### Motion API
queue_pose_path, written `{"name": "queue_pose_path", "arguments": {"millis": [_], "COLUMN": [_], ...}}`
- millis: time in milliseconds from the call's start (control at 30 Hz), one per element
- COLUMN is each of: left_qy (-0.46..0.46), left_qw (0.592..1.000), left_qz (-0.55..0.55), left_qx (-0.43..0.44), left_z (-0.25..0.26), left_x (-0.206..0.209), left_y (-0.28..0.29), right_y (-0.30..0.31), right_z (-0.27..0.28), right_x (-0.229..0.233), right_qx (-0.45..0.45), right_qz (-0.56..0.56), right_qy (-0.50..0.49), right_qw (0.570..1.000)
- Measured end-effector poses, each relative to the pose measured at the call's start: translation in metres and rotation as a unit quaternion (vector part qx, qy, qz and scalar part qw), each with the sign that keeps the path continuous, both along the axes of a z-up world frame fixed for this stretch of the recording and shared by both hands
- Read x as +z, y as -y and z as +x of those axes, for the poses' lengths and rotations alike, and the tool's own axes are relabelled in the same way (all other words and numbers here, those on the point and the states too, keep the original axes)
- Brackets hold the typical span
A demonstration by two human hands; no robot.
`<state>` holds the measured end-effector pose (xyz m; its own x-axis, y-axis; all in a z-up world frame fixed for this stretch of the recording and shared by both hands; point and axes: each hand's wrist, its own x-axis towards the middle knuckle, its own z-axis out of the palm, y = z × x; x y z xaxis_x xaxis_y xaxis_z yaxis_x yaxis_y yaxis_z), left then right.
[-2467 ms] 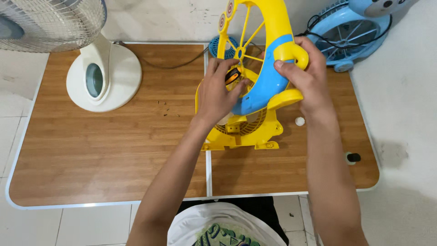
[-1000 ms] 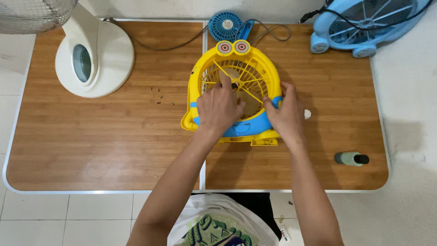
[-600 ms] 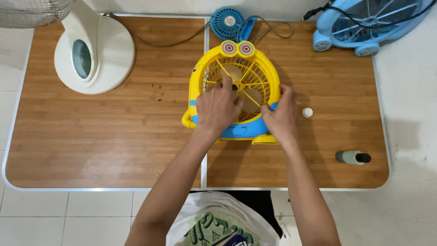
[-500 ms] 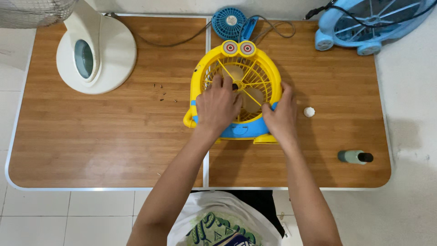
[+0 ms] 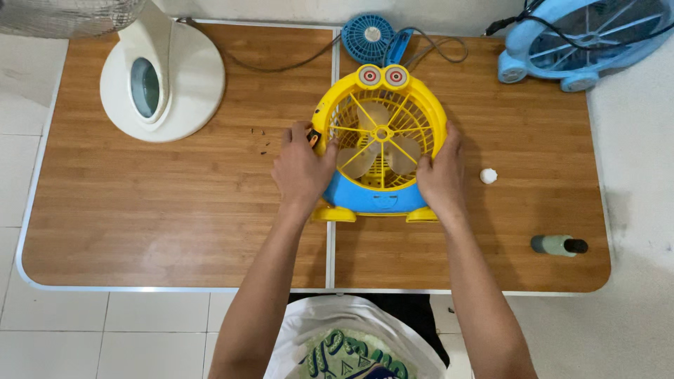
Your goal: The person assembles a yellow desk fan on a wooden table. They use a screwdriver to secure the fan blade to the motor, then attach the front grille and tighten the screws to complete the assembly.
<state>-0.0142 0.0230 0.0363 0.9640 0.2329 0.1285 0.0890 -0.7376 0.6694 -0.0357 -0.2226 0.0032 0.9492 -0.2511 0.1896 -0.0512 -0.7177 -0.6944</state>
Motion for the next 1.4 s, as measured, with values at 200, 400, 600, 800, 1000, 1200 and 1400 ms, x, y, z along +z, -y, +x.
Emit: {"name": "queue_pose_path", "arguments": {"millis": [200,400,600,800,1000,1200,1400], "left_qy": [0.004,0.016,0.013,-0.009,0.023,0.051,0.002], "left_qw": [0.999,0.999,0.999,0.999,0.999,0.998,0.999], "left_qz": [-0.034,-0.044,-0.034,-0.028,-0.021,-0.020,0.000], "left_qx": [0.019,0.020,0.035,0.031,0.012,0.025,0.049], "left_z": [-0.002,0.003,0.003,0.003,0.004,0.003,0.000], "left_x": [-0.005,0.004,0.008,0.005,-0.001,-0.004,-0.001], "left_y": [-0.001,0.001,0.001,-0.001,-0.001,0.001,0.007], "right_y": [0.000,-0.002,-0.009,-0.009,-0.001,0.007,0.003], "right_z": [-0.002,-0.005,-0.009,-0.008,-0.006,0.003,0.002], "right_x": [0.001,0.011,0.020,0.010,-0.007,-0.013,0.013], "right_qx": [-0.004,-0.004,-0.041,0.009,-0.022,0.042,0.005], "right_qz": [-0.014,-0.043,-0.073,-0.050,0.001,0.011,-0.056], "right_qy": [-0.013,-0.042,-0.090,0.011,-0.018,0.041,-0.051], "right_qw": [1.000,0.998,0.992,0.999,1.000,0.998,0.997]}}
